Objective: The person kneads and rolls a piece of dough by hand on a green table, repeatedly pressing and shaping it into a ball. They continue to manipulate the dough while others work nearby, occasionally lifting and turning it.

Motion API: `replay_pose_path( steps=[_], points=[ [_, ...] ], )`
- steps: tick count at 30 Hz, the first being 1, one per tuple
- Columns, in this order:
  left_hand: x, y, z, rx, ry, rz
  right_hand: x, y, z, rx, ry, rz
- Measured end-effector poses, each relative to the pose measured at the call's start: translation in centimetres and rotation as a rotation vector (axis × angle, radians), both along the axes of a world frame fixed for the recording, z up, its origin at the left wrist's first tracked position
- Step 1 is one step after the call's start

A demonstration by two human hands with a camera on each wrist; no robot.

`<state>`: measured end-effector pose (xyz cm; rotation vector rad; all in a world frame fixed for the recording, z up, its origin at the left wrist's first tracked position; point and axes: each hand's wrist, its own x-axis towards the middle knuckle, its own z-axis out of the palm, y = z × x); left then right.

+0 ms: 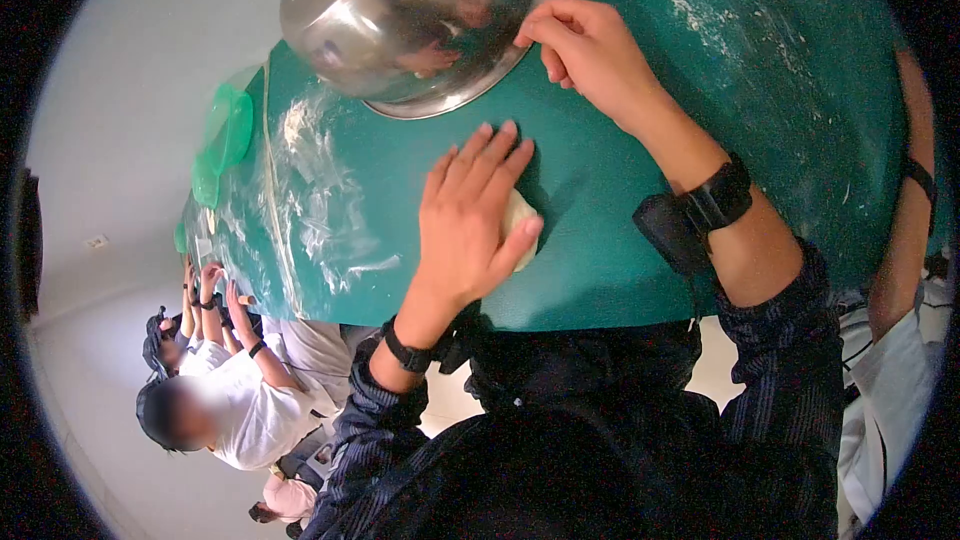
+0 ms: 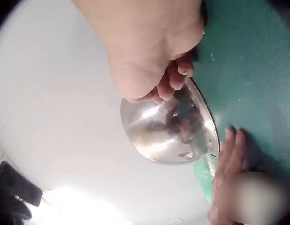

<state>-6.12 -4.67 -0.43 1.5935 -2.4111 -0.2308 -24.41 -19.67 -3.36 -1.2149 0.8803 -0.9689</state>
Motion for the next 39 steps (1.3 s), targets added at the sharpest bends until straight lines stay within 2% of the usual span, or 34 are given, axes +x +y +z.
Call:
replay_pose_path(
  steps=[4,8,14,15,18,19,23,25,28,30,32,34,36,37,39],
  points=[
    [2.4,4.9,0.5,0.071,0.003,-0.009,0.1,0.2,-0.1,-0.03,0.044,0.029],
    [3.0,10.1,0.8,-0.009,-0.076,0.071,0.3,0.2,-0.5,-0.065,0.035,0.026],
    [4.3,13.3,2.9,-0.155,-0.196,-0.038,0.6,0.2,-0.7,-0.038,0.012,0.008],
    [5.2,13.4,2.0,-0.2,-0.234,-0.086,0.7,0.2,-0.8,-0.037,0.011,0.008],
    [2.8,9.8,-1.3,-0.229,-0.104,0.019,1.0,0.1,-1.3,-0.068,0.0,0.007],
    [1.8,8.7,-2.3,-0.121,-0.14,0.001,1.0,0.2,-1.3,-0.065,-0.004,0.01],
    [-1.7,4.2,0.7,-0.006,-0.202,0.022,1.2,0.1,-1.1,-0.096,-0.014,-0.025],
    [-2.0,0.6,0.8,-0.008,-0.199,0.016,1.6,-0.2,-1.6,-0.119,-0.002,-0.024],
    [-1.4,-3.2,-0.6,-0.008,0.064,-0.034,1.6,-0.3,-1.9,-0.145,-0.035,-0.033],
    [-0.9,-4.4,-0.8,0.078,0.311,-0.031,1.2,-0.4,-1.3,-0.123,-0.001,-0.012],
    [0.3,-3.8,-1.4,0.096,0.502,0.087,0.9,-0.3,-1.1,-0.118,0.016,0.008],
    [0.9,-2.9,-0.8,0.067,0.523,0.253,0.7,-0.2,-1.1,-0.122,0.019,0.023],
    [1.0,-1.4,0.5,-0.004,0.368,0.46,0.4,-0.2,-1.0,-0.111,0.029,0.024],
    [1.2,-0.4,0.3,-0.087,0.024,0.49,0.3,-0.2,-0.9,-0.11,0.019,0.021],
    [2.0,2.8,-1.5,-0.083,0.066,0.436,0.4,-0.1,-0.9,-0.113,0.027,0.025]
  ],
)
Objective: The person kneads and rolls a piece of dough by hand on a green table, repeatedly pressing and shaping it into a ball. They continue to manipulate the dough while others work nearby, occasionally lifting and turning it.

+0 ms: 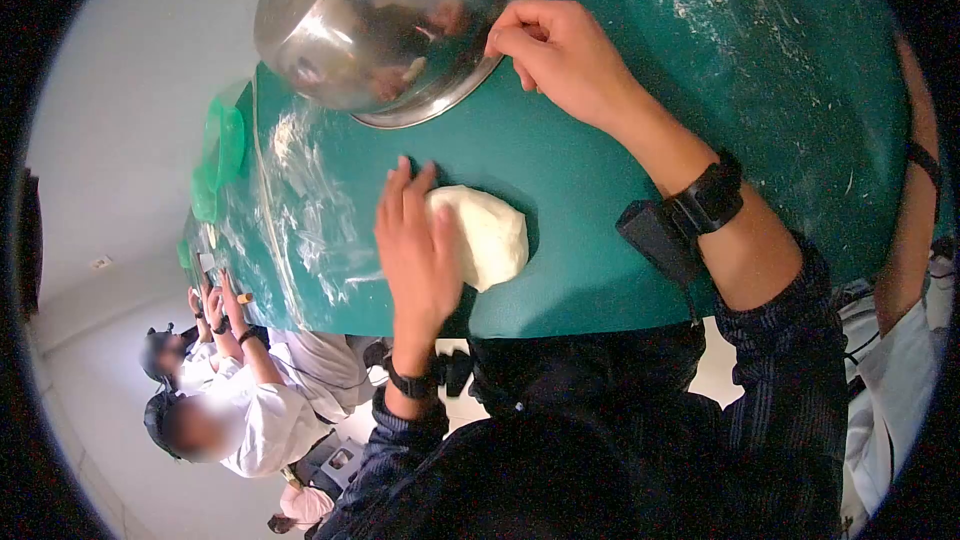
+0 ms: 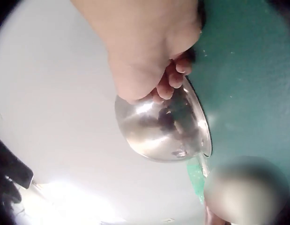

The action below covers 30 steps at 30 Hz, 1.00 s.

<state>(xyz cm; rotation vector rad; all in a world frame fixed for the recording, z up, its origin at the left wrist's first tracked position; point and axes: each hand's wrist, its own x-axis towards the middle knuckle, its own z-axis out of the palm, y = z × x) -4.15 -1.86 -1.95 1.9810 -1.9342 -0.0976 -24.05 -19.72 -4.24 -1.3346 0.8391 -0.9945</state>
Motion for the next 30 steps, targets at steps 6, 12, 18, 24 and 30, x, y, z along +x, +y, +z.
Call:
replay_pose_path(
  steps=[6,12,18,24,30],
  points=[
    [-3.8,6.9,2.0,-0.145,0.305,-0.083,0.6,0.0,-0.4,-0.037,0.036,0.001],
    [-1.1,6.0,0.6,-0.199,-0.181,-0.248,0.7,0.4,-0.2,-0.034,0.026,0.002],
    [-7.0,2.9,2.3,0.163,-0.057,-0.668,0.7,0.7,-0.3,-0.008,0.025,-0.016],
    [-8.1,-2.1,2.1,0.14,-0.112,-0.503,0.5,0.4,-1.1,-0.021,0.01,0.019],
    [-3.6,-6.0,0.1,0.002,0.181,-0.423,0.3,-0.1,-0.7,-0.072,-0.007,0.036]
  ],
)
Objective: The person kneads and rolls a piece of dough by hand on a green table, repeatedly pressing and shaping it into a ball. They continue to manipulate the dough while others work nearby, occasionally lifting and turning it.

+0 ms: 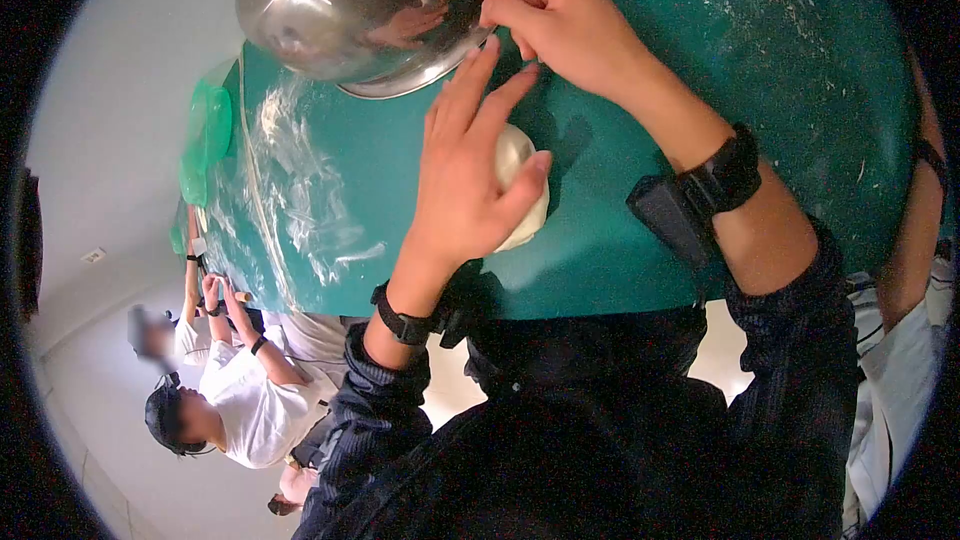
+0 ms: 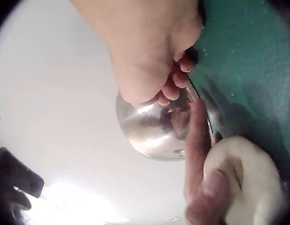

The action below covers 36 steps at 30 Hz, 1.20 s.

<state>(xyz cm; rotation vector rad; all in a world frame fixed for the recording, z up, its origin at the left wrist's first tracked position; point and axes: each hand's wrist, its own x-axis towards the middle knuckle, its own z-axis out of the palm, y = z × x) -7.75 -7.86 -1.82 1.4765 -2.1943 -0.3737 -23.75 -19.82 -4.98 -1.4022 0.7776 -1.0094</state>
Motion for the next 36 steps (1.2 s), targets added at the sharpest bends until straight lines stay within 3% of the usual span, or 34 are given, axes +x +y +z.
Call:
replay_pose_path(
  steps=[3,6,9,11,15,17,19,22,25,29,36],
  points=[
    [2.1,3.1,0.0,0.104,0.008,-0.122,-0.4,0.1,0.2,0.015,0.094,0.008],
    [3.0,7.4,1.6,0.149,0.106,-0.095,-0.4,0.2,0.5,0.006,0.087,0.007],
    [5.2,11.8,2.9,0.04,0.015,-0.07,-0.4,0.4,0.5,-0.003,0.092,0.016],
    [6.0,15.0,2.1,-0.075,0.043,0.061,0.0,0.5,0.4,-0.019,0.098,-0.004],
    [3.6,12.8,2.5,-0.084,0.174,0.273,0.3,0.5,0.3,-0.048,0.116,0.007],
    [0.8,9.3,4.6,0.145,-0.116,-0.028,0.1,0.7,0.4,-0.053,0.104,0.011],
    [-0.2,9.7,2.0,0.097,-0.241,-0.162,-0.2,0.7,0.7,-0.028,0.11,0.018],
    [3.1,11.2,0.7,-0.032,-0.039,-0.177,-0.4,0.5,1.0,0.012,0.101,0.018],
    [5.8,14.0,0.3,-0.068,-0.015,-0.056,-0.4,0.6,0.4,-0.009,0.075,0.012],
    [8.0,19.6,-2.7,-0.07,0.347,0.263,-0.1,0.6,0.4,-0.007,0.072,-0.007],
    [6.7,22.0,-4.3,-0.199,-0.029,0.336,0.3,1.0,0.4,-0.047,0.193,-0.001]
  ],
)
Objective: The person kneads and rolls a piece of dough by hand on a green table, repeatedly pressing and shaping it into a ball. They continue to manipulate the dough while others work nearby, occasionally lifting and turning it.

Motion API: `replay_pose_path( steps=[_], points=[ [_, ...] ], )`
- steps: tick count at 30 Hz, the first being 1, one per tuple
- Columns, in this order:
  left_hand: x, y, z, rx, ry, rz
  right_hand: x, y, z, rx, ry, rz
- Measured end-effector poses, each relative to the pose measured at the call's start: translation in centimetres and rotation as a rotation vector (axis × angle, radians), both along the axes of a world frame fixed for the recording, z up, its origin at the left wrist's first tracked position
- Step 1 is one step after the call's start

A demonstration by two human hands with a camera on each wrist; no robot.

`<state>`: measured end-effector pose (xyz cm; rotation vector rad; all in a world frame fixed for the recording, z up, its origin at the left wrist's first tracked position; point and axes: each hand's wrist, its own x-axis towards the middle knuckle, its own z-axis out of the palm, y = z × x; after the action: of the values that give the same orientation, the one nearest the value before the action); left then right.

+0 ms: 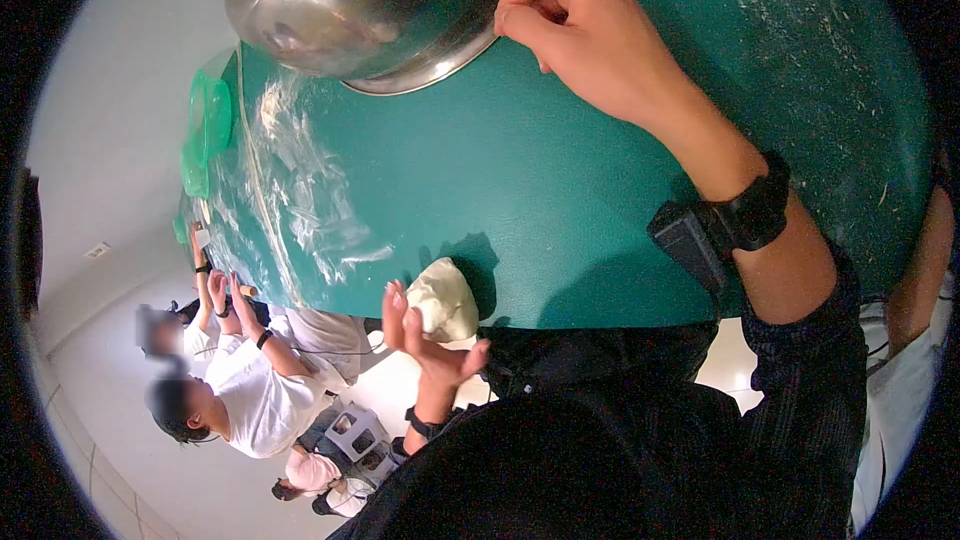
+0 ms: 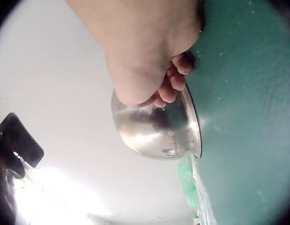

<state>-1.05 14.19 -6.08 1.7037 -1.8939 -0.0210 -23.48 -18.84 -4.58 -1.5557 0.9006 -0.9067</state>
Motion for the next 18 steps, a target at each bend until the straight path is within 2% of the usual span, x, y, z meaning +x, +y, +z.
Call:
replay_pose_path(
  steps=[1,4,5,7,11,15,18],
  points=[
    [-0.4,0.4,-0.8,-0.014,-0.016,0.004,-0.1,0.1,0.0,0.004,-0.013,-0.006],
    [-0.4,4.1,-0.6,0.056,-0.244,-0.174,0.0,0.0,-0.3,-0.017,-0.017,-0.02],
    [-0.1,4.3,-0.3,0.062,-0.283,-0.239,0.0,0.0,-0.4,-0.038,0.001,-0.021],
    [-0.5,3.3,0.5,0.141,-0.337,-0.234,0.2,-0.1,-0.5,-0.069,0.013,-0.044],
    [-7.6,-5.2,6.1,0.488,-0.586,-0.207,0.7,0.3,-0.4,-0.066,0.007,-0.069],
    [-10.9,-14.4,5.2,0.339,-0.536,-0.169,0.4,-0.3,-0.6,-0.091,-0.008,-0.046],
    [-8.5,-19.5,5.6,0.3,-0.285,-0.046,-0.1,-0.3,-0.7,-0.099,-0.006,-0.015]
  ],
)
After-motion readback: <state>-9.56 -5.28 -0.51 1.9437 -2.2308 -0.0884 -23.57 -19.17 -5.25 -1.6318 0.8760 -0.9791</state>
